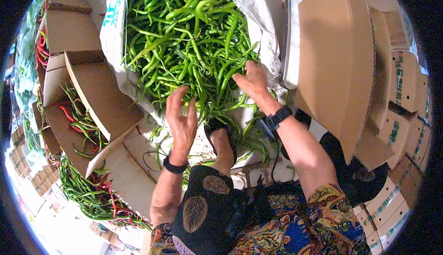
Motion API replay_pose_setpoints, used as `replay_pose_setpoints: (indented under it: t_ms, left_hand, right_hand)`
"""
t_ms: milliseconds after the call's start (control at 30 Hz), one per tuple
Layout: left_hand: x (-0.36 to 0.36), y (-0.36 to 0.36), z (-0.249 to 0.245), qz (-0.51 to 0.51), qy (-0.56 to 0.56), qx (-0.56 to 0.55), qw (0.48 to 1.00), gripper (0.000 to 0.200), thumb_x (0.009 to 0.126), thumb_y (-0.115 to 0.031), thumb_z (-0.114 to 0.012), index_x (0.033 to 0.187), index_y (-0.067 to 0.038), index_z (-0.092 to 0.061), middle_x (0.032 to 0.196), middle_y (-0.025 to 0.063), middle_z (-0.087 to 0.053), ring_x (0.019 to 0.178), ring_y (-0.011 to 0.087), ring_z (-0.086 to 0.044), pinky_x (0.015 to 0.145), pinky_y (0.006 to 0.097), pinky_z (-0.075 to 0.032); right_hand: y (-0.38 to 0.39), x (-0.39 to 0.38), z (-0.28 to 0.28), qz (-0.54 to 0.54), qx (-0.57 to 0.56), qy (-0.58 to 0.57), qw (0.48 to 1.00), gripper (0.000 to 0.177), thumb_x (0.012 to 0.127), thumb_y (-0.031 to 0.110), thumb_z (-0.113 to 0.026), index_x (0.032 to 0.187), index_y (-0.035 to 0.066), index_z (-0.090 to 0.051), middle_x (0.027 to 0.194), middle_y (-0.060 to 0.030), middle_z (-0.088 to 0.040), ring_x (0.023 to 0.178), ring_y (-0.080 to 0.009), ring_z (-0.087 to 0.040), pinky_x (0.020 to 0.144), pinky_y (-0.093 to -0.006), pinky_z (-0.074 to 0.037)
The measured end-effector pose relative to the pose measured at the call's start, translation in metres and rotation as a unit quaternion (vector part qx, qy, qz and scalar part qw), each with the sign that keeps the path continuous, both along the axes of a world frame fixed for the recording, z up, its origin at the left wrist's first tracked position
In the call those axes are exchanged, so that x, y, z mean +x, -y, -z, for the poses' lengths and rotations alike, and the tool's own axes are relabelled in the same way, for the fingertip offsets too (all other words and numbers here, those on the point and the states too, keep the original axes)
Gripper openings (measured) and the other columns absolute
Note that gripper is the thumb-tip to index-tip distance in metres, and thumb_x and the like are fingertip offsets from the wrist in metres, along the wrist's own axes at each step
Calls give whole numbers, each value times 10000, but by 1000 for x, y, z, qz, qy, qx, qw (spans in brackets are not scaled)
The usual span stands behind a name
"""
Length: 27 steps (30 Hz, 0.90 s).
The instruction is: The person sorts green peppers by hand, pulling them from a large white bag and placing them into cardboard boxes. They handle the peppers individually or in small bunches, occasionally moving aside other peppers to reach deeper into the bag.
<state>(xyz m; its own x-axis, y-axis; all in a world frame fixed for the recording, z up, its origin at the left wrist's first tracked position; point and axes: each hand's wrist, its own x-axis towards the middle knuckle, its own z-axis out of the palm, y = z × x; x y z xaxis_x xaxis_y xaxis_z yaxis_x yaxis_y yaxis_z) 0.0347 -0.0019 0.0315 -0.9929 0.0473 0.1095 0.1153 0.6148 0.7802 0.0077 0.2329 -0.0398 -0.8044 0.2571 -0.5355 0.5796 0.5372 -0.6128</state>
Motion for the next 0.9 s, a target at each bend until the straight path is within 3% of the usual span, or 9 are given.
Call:
replay_pose_setpoints:
  t_ms: [67, 200, 267, 367, 467, 533, 667, 767, 900]
  left_hand:
    - [21, 12, 7, -151, 84, 144, 974, 302, 848, -25, -600, 1148, -6, -567, 1069, 74, -590, 1001, 182, -548, 838, 304, -463]
    - [49, 49, 34, -320, 175, 289, 885, 214, 861, -45, -566, 1067, 11, -572, 1016, 73, -602, 963, 159, -549, 905, 304, -421]
    - [63, 56, 58, -327, 228, 392, 829, 300, 863, -90, -584, 1139, 23, -549, 1079, 89, -585, 1000, 173, -537, 926, 303, -406]
    - [29, 38, 40, -340, 176, 361, 850, 270, 866, -99, -557, 1113, 8, -560, 1041, 59, -580, 975, 166, -531, 889, 293, -414]
    - [1, 51, 88, -361, 205, 542, 731, 390, 873, -175, -629, 1213, -12, -525, 1161, 93, -584, 1003, 206, -580, 857, 354, -481]
    - [-8, 47, 91, -375, 220, 536, 723, 635, 831, -183, -687, 1353, -5, -372, 1262, 119, -513, 1094, 226, -516, 945, 348, -432]
    - [-5, 50, 92, -332, 194, 542, 747, 557, 855, -258, -691, 1289, 1, -457, 1239, 84, -539, 1082, 202, -529, 951, 350, -431]
    - [-7, 69, 100, -297, 238, 653, 655, 523, 867, -284, -681, 1273, -22, -480, 1222, 73, -554, 1064, 194, -541, 963, 345, -407]
    - [-1, 70, 83, -253, 231, 577, 741, 416, 898, -210, -616, 1258, -37, -499, 1207, 97, -582, 1092, 243, -555, 982, 393, -426]
  right_hand:
    - [10, 2, -17, -25, -3, -8, 1000, 407, 733, 244, -688, 1006, -22, -544, 999, -226, -593, 939, -364, -580, 804, -454, -457]
    - [23, 10, -59, -116, 133, -95, 980, 339, 780, 180, -678, 1016, -19, -539, 998, -245, -565, 938, -401, -564, 787, -459, -463]
    - [29, 12, -61, -121, 60, -185, 973, 188, 803, 73, -638, 964, 4, -567, 919, -195, -590, 840, -368, -592, 731, -422, -485]
    - [65, 3, -88, -160, -50, -293, 941, 81, 807, -6, -587, 883, 20, -593, 799, -139, -598, 733, -325, -609, 671, -391, -499]
    - [102, -14, -99, -220, -90, -290, 927, 223, 813, 27, -625, 1031, -3, -592, 996, -161, -612, 869, -298, -625, 766, -368, -505]
    - [122, -29, -88, -291, 4, -342, 894, 325, 799, 37, -629, 1102, -49, -545, 1105, -197, -571, 1011, -341, -578, 871, -405, -469]
    - [147, -58, -66, -438, 158, -244, 851, 479, 749, 101, -679, 1166, -67, -513, 1116, -187, -552, 1075, -332, -520, 937, -412, -400]
    - [154, -71, -52, -465, 200, -177, 844, 551, 758, 224, -704, 1185, -61, -504, 1086, -182, -565, 1065, -300, -523, 938, -408, -372]
    - [150, -98, -69, -509, 164, -35, 844, 736, 704, 365, -767, 1243, -43, -477, 1153, -184, -581, 1135, -311, -525, 956, -434, -359]
